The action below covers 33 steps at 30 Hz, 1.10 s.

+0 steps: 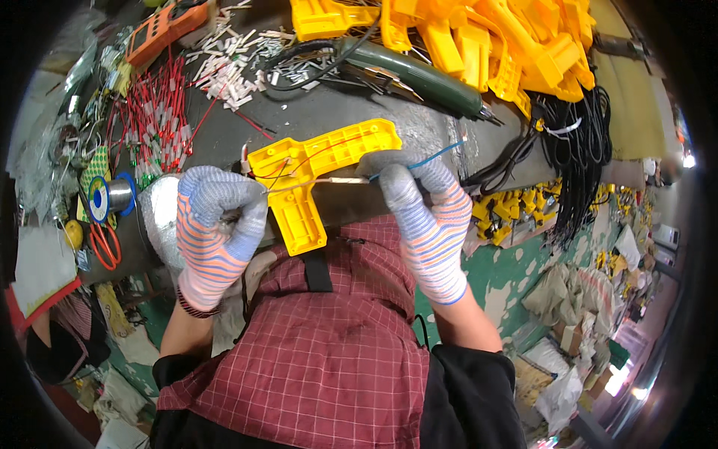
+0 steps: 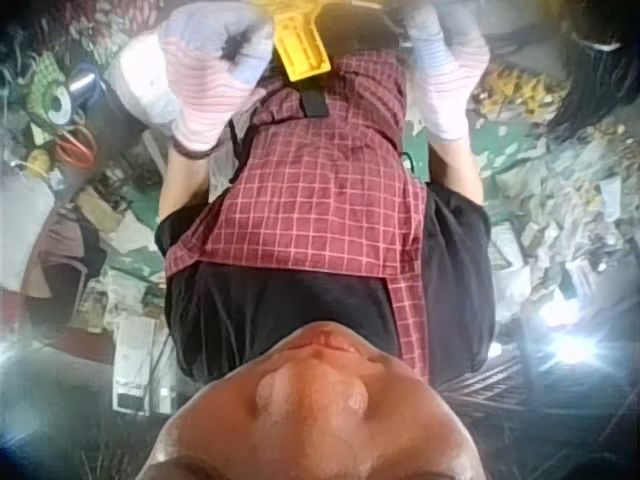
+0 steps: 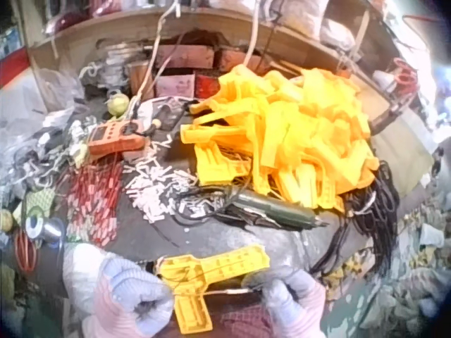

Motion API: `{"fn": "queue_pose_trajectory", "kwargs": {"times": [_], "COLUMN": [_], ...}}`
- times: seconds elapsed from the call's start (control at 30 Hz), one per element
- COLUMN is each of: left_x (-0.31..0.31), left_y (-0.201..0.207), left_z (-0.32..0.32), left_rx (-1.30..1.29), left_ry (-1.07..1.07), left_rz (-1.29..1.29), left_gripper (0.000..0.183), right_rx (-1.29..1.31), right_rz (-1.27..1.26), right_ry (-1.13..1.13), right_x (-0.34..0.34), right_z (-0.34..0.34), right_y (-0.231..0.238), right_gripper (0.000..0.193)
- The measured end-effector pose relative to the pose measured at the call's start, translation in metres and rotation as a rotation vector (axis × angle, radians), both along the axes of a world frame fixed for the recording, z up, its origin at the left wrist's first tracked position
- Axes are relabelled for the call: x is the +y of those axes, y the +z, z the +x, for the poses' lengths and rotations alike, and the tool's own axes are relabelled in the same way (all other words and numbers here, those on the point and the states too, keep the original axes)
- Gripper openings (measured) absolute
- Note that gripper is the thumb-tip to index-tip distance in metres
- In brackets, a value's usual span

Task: Assembling components into a yellow handheld electronic device using a screwdriver and soldering iron.

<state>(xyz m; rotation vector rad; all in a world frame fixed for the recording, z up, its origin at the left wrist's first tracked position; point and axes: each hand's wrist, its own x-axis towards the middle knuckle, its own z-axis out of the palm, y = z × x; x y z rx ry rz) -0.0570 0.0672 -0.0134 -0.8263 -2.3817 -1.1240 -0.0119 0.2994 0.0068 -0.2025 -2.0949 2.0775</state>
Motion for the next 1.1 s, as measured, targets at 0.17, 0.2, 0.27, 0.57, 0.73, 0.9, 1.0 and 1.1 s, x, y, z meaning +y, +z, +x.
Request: {"fn": "queue_pose_trajectory", "kwargs": {"times": [0.17,0.2,0.27,0.57,0.73,0.9,1.0,1.1], "left_x": [0.008,0.019,0.044,0.035,0.028,0.025,0.028,0.029], "left_y": [0.044,0.051,0.054,0.039,0.030,0.023,0.024,0.024], "left_z": [-0.049,-0.061,-0.070,-0.076,-0.069,-0.071,-0.069,-0.068], "left_rx": [-0.251,-0.161,-0.095,-0.717,-1.093,-1.205,-1.146,-1.184], "left_ry": [-0.267,-0.302,-0.353,-0.328,-0.261,-0.294,-0.278,-0.283], "left_rz": [0.164,-0.075,-0.427,-0.215,0.222,0.453,0.480,0.543], "left_gripper": [0.018,0.021,0.028,0.020,0.021,0.016,0.017,0.017], "right_rx": [0.005,0.074,0.017,0.316,0.360,0.302,0.326,0.328], "right_rz": [0.065,0.069,0.061,0.944,0.964,0.962,0.987,0.991], "right_ry": [-0.110,-0.106,-0.109,-0.004,0.027,0.054,0.053,0.068], "right_x": [-0.011,-0.011,-0.012,-0.013,-0.023,-0.030,-0.031,-0.031], "right_z": [0.014,0.013,0.016,-0.021,-0.043,-0.049,-0.050,-0.050], "right_y": [-0.004,-0.008,-0.001,-0.004,-0.010,-0.009,-0.010,-0.012], "right_gripper": [0.023,0.025,0.023,0.016,0.014,0.014,0.014,0.013]}}
